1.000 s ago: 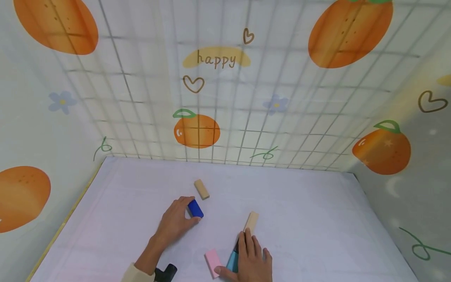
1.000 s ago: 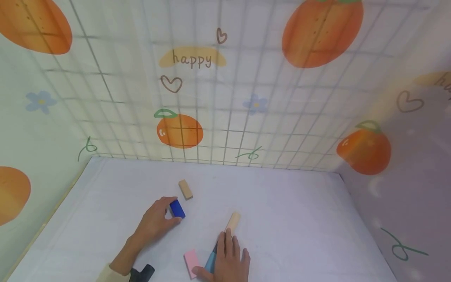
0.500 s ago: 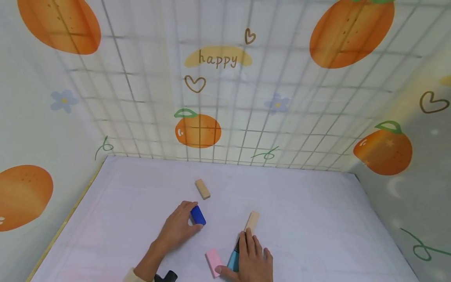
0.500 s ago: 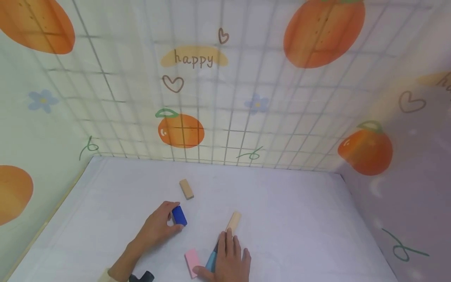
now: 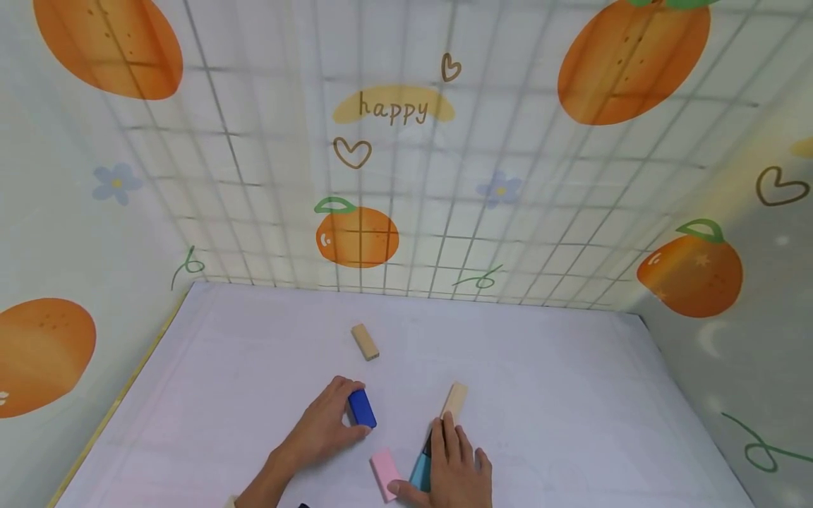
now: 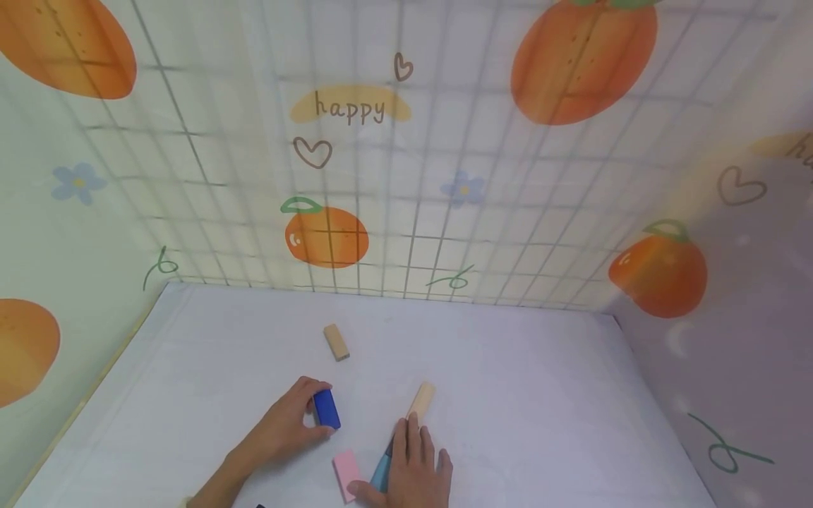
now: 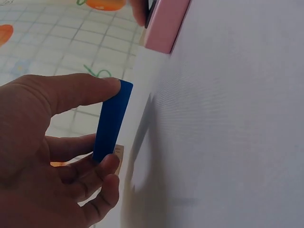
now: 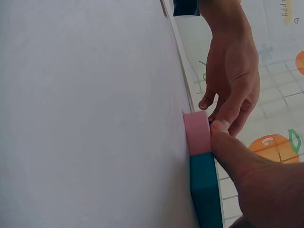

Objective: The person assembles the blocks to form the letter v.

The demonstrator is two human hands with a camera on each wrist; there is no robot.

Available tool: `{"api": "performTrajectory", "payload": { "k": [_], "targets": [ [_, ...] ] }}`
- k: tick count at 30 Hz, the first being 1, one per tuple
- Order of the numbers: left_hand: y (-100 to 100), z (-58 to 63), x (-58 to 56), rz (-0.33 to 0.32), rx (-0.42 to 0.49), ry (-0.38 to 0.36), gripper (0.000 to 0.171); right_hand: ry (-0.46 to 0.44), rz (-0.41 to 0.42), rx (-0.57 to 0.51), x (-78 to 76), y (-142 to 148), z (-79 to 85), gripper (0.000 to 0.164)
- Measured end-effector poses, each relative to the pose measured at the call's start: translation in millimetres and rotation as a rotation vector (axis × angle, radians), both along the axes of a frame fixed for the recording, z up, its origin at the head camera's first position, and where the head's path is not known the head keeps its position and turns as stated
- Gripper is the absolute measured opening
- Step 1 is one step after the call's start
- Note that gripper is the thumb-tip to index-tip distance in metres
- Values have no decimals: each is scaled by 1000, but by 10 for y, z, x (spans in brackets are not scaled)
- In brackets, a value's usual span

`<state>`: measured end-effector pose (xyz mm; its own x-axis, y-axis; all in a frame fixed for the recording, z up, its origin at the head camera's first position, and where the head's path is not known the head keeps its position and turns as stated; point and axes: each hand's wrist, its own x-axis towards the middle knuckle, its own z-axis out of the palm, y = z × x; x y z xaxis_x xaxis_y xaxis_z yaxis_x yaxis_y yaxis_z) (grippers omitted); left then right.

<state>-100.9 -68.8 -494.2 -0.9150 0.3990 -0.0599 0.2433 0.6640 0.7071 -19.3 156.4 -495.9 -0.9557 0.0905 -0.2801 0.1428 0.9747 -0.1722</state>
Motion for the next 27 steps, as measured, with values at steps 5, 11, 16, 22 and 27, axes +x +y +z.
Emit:
{"api": "performTrajectory", "payload": {
  "k": [5,11,16,22,27],
  "targets": [
    [20,0,58,-25,-17,-31,66,11,7,2,13,-6,16,143],
    [16,2,101,-52,-42,-46,66,37,15,-15,30,0,16,140],
    [5,2,102,-78,-63,-29,65,40,16,-4,24,-1,20,141],
    [4,20,114,-106,-66,-42,62,30,13,0,28,7,10,141],
    [5,34,135,-123,-67,-24,61,30,11,0,28,9,1,141]
  ]
}}
